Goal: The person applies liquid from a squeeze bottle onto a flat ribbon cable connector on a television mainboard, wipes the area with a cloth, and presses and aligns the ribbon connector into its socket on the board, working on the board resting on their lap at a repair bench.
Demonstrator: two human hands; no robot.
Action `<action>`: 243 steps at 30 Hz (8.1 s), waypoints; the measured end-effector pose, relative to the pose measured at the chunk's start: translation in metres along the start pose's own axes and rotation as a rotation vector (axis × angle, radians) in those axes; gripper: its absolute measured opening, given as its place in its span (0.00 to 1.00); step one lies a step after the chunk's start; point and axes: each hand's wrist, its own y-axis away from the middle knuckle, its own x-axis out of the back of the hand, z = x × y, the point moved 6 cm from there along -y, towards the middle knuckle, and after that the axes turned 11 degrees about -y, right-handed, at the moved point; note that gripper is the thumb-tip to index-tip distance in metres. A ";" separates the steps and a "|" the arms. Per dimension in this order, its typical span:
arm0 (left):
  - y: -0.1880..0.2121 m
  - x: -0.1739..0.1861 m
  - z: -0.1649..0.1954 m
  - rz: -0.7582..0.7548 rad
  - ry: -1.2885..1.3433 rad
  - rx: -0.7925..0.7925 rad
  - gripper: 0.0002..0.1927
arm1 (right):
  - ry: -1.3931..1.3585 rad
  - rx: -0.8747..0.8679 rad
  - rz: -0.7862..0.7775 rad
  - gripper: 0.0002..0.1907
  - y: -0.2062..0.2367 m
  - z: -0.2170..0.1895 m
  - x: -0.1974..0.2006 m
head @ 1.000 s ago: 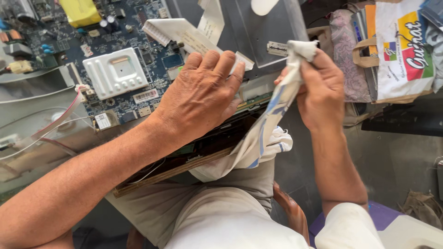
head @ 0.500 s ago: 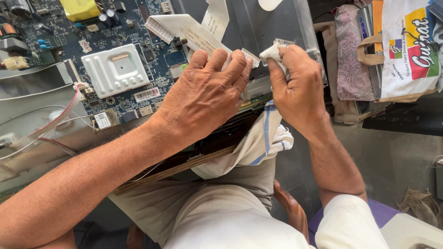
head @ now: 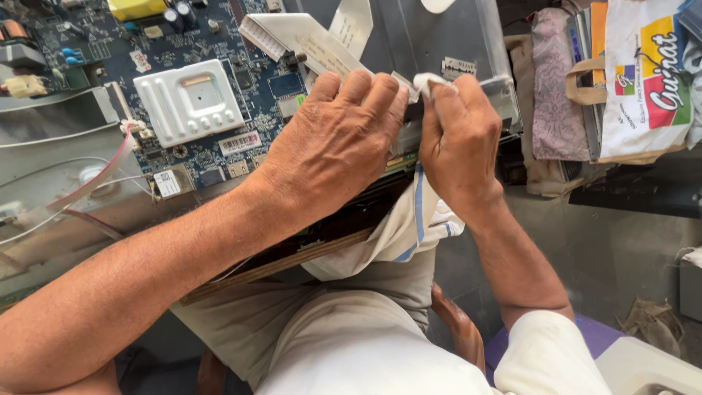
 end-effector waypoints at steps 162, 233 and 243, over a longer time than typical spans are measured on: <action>-0.002 -0.009 -0.082 -0.337 0.329 0.392 0.14 | -0.241 -0.041 -0.082 0.09 -0.036 -0.002 0.016; 0.007 -0.021 0.026 0.149 0.347 0.222 0.27 | -0.030 0.141 -0.118 0.10 -0.032 0.004 -0.008; 0.009 -0.023 0.028 0.110 0.342 0.213 0.30 | -0.144 0.058 -0.142 0.10 -0.030 0.007 -0.004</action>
